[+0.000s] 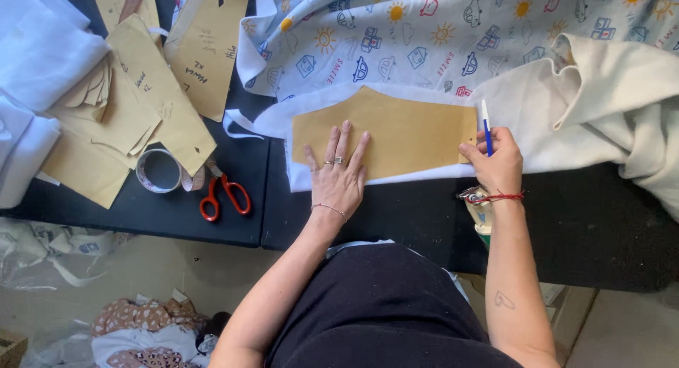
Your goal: The person places a paper pattern on a piece of white fabric and traces its outline with a pen. They then use a green electric rotary cutter to cut the fabric along the traced lines. The person repeats this process with a second pattern piece, cutting the fabric and stacking the finished pieces.
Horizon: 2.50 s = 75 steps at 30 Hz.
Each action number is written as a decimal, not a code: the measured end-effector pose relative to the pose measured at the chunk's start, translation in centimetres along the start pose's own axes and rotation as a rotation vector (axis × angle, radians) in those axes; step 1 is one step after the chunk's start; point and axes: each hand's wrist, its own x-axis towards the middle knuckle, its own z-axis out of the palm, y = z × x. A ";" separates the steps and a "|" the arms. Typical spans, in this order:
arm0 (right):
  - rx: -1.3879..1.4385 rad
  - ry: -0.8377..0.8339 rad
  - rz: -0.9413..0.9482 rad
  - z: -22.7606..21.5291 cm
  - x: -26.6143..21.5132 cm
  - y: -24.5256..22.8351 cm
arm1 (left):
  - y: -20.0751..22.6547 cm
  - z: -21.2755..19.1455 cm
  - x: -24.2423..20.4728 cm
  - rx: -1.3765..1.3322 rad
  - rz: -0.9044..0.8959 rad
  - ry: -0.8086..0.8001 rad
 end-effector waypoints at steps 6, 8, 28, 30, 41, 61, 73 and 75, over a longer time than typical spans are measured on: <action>-0.043 0.257 -0.295 -0.3 -1.9 -2.4 | 0.8 0.7 -0.1 -0.033 -0.017 -0.003; 0.012 0.366 -0.459 0.2 -3.1 -5.9 | 0.6 0.3 0.2 -0.034 -0.049 0.011; 0.155 -0.685 -0.693 12.4 -4.3 -21.0 | -0.5 -0.8 1.0 -0.078 -0.115 -0.440; 0.141 -0.675 -0.707 13.0 -3.8 -20.4 | -0.1 0.1 1.1 -0.100 -0.121 -0.428; 0.175 -0.443 -0.762 12.0 -2.8 -23.2 | -0.1 -0.9 0.6 -0.150 -0.104 -0.237; 0.522 -0.296 -0.469 7.5 1.4 -16.4 | 0.2 -3.0 0.7 -0.141 -0.106 -0.301; 0.691 -0.084 -0.379 7.4 0.3 -13.1 | 1.0 -1.7 1.2 -0.044 -0.097 -0.093; 0.643 -0.057 -0.384 6.3 0.4 -12.1 | 1.5 -1.8 1.5 -0.030 -0.107 -0.119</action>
